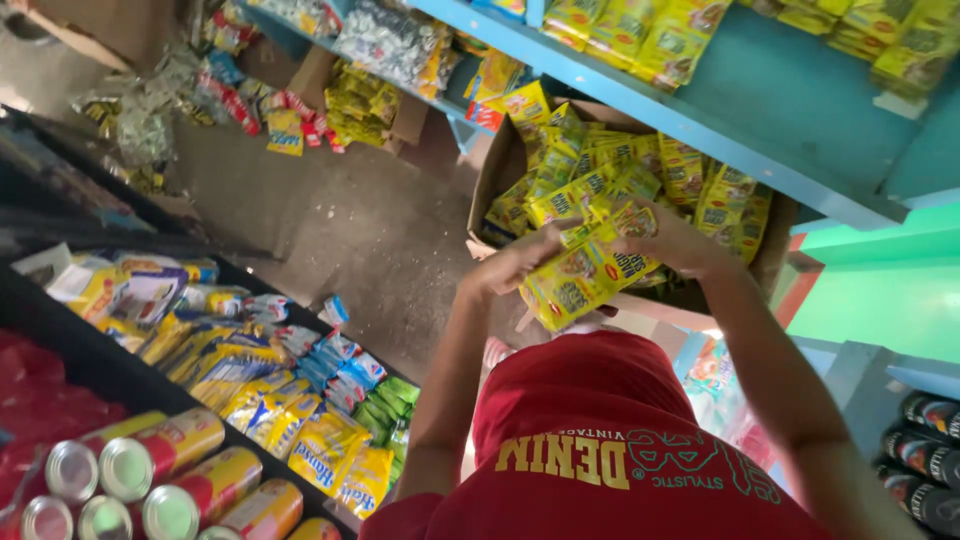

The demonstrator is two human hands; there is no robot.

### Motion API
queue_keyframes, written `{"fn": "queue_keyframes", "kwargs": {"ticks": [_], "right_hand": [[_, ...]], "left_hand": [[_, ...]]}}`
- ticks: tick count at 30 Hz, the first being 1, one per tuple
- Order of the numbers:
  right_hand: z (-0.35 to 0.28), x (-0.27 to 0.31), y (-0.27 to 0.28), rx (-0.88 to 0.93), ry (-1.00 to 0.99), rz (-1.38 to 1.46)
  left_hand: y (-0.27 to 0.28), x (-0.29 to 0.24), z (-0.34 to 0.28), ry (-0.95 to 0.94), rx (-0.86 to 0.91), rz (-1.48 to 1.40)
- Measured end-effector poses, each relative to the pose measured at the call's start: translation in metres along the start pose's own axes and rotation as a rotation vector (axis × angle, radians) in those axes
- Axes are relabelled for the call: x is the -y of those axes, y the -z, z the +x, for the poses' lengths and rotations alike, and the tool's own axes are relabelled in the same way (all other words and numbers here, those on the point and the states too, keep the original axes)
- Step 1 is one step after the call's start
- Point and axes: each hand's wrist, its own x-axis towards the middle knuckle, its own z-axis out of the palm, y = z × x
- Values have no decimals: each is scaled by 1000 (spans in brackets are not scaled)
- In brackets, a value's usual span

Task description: Organizing and stocking seasoning packets onto retail shelves in a grocery store.

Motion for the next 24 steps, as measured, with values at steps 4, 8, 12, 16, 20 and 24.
{"fn": "queue_keyframes", "kwargs": {"ticks": [4,8,12,16,20,24], "right_hand": [[-7,-43,3,-315,73,212],[34,-157,25,-442,123,486],[36,-162,50,-566,242,518],[5,-105,76,-689,301,374],[9,-99,140,-780,198,362],[13,-48,225,-759,259,196]], "left_hand": [[5,-19,22,101,-52,-311],[32,71,90,38,-183,-177],[-10,4,109,31,-223,-20],[-34,-28,157,-82,-224,221],[-44,-22,221,-79,-374,196],[-63,-16,276,-88,-418,262]]}}
